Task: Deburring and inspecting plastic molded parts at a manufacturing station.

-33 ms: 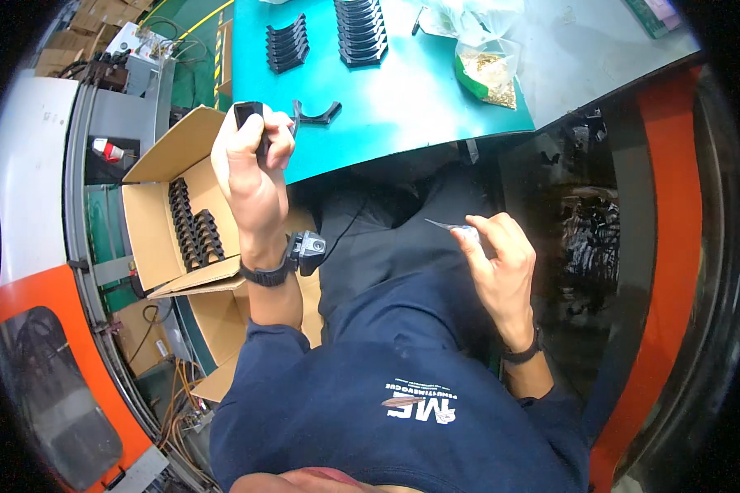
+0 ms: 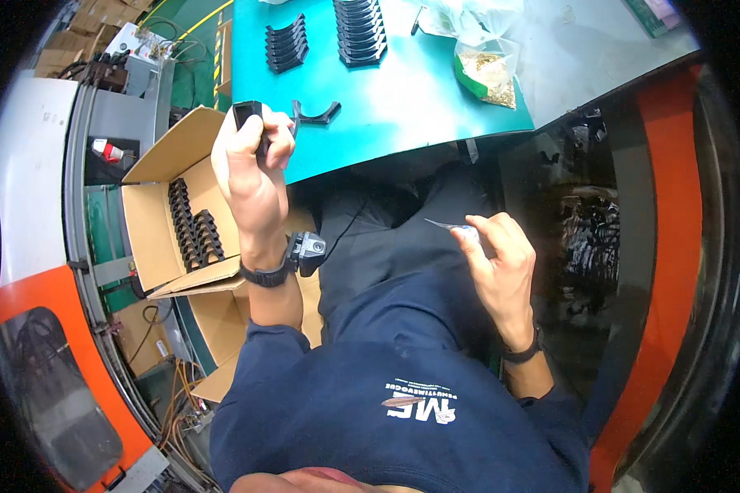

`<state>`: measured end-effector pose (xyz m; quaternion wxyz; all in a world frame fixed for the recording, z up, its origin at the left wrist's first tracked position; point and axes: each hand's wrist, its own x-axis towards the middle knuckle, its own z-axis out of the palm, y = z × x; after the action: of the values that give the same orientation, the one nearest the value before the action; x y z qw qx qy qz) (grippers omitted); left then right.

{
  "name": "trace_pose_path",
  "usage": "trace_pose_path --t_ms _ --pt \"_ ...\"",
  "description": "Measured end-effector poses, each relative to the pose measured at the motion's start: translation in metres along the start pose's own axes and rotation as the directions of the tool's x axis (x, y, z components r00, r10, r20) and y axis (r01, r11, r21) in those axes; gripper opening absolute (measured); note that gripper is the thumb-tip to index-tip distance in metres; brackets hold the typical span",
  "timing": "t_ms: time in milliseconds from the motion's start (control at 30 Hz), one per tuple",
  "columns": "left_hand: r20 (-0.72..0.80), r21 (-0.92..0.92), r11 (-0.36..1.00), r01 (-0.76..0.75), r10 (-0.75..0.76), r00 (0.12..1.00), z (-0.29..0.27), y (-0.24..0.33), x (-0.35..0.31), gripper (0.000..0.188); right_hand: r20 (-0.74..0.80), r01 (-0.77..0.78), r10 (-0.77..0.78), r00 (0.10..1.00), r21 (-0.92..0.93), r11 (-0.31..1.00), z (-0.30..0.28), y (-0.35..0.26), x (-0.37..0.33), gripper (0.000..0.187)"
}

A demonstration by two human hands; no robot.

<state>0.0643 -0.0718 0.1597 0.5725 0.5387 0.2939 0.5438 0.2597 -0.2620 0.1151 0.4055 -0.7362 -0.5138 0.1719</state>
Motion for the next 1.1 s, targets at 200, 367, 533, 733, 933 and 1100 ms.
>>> trace_pose_path --t_ms 200,367,533,733,933,1100 --pt "0.006 0.044 0.999 -0.007 0.006 1.0 0.002 0.001 -0.003 0.024 0.0 -0.006 0.006 1.0 -0.02 1.0 0.0 0.002 0.0 0.021" --pt "-0.024 0.034 0.999 -0.017 0.018 1.0 0.003 0.001 -0.003 0.024 0.015 -0.025 0.025 1.0 -0.023 0.999 0.002 0.001 -0.002 0.021" --pt "-0.037 0.051 0.998 -0.032 0.034 0.999 0.002 0.001 -0.003 0.024 0.011 -0.035 0.035 0.999 0.001 0.999 0.005 0.003 -0.003 0.022" --pt "-0.033 0.027 0.999 -0.02 0.021 0.999 0.0 0.001 -0.004 0.023 0.026 -0.034 0.035 0.999 -0.018 0.999 0.006 0.003 -0.003 0.021" --pt "-0.012 0.024 1.0 -0.01 0.011 1.0 -0.001 -0.001 -0.005 0.023 0.024 -0.027 0.027 0.999 -0.01 1.0 0.007 0.003 -0.004 0.021" --pt "0.016 0.308 0.948 -0.077 0.076 0.997 -0.01 -0.013 0.016 0.018 0.036 -0.056 0.057 0.998 -0.032 0.998 0.005 0.002 -0.004 0.021"
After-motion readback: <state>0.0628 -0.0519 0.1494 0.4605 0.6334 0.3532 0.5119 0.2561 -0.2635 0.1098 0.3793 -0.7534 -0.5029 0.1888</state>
